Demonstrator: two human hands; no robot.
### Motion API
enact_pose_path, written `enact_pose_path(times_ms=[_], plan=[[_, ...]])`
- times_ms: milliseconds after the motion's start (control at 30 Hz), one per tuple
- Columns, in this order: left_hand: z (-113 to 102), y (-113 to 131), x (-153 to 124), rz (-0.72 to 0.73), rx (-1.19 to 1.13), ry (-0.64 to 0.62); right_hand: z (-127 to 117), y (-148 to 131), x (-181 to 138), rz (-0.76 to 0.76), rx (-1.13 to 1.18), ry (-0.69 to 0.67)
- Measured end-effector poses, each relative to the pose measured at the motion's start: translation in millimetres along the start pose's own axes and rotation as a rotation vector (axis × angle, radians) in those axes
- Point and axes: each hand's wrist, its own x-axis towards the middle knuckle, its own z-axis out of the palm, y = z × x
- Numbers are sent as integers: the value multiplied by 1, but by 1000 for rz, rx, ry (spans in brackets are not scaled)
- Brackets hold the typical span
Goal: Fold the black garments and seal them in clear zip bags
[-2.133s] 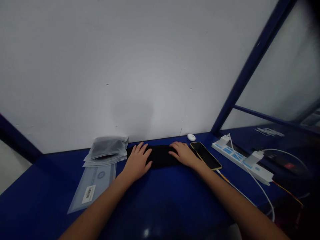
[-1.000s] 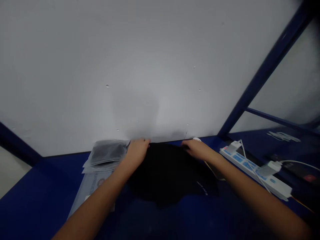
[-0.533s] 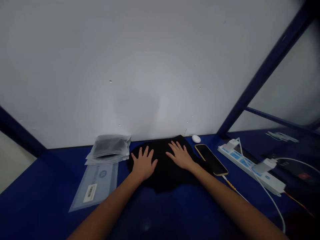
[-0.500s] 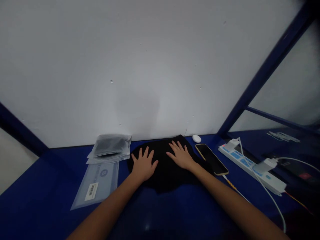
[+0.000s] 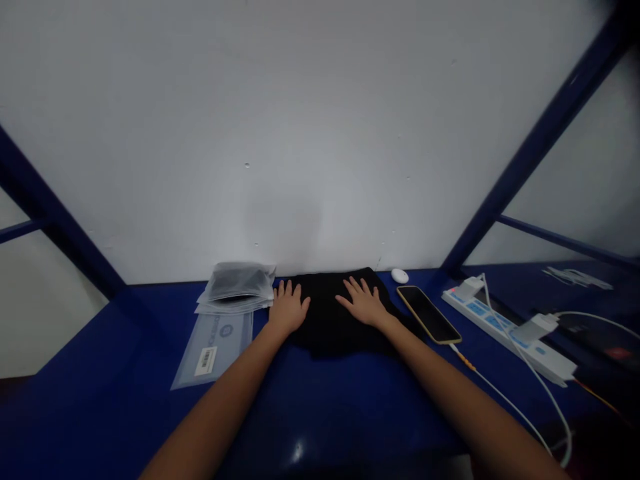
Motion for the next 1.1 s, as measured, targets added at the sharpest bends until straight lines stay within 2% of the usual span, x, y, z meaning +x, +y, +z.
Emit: enact_pose_path(times_ms=[100, 167, 300, 467, 633, 700, 800, 867, 933, 1033, 1100], plan=[[-3, 13, -8, 113, -4, 54, 1, 0, 6, -2, -1, 2], [-3, 20, -10, 152, -37, 46, 1, 0, 7, -1, -1, 2], [3, 20, -2, 23, -49, -60, 1, 4, 6, -13, -2, -3], [11, 5, 6, 2, 17, -24, -2, 11, 0, 20, 0, 8], [9, 7, 5, 17, 18, -6, -4, 10, -1, 50, -40, -8], [0, 9, -1, 105, -10, -13, -8, 7, 0, 55, -72, -22], [-25, 4, -21, 392, -133, -33, -20, -4, 2, 40, -142, 17], [-46, -10, -39, 515, -225, 37, -29, -21, 2, 6, -168, 66], [-68, -34, -58, 509, -268, 170, -36, -47, 1, -73, -155, 127], [-88, -89, -80, 392, -282, 324, -40, -104, -1, -318, -69, 277], [-90, -128, -90, 199, -324, 462, -40, -148, 0, -493, -9, 364]])
